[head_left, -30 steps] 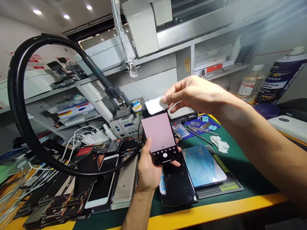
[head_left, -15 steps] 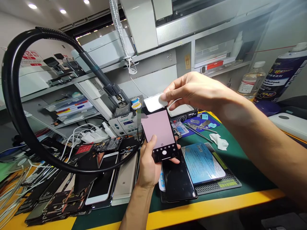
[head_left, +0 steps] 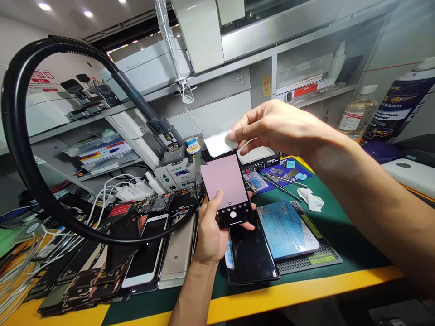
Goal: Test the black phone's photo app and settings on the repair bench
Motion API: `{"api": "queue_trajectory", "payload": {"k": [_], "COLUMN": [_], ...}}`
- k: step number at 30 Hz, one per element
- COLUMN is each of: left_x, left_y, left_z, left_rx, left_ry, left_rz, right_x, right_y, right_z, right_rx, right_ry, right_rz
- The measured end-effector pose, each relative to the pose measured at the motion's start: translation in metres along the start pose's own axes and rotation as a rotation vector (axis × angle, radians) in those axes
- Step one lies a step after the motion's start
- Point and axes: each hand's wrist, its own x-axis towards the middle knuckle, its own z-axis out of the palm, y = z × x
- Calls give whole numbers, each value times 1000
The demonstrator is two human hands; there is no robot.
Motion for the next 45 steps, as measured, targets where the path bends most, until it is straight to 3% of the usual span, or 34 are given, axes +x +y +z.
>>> {"api": "queue_trajectory", "payload": {"k": [33, 45], "left_x": [-1, -2], "left_y": [1, 1], "left_z": [4, 10], "left_rx": [127, 130], "left_ry": [5, 77], "left_rz": [42, 74], "right_x": [-1, -1], "right_y": [-2, -2], "right_z": [1, 2], "right_rx": [-5, -7], "right_ry": [8, 18], "right_rz": [22, 43]}}
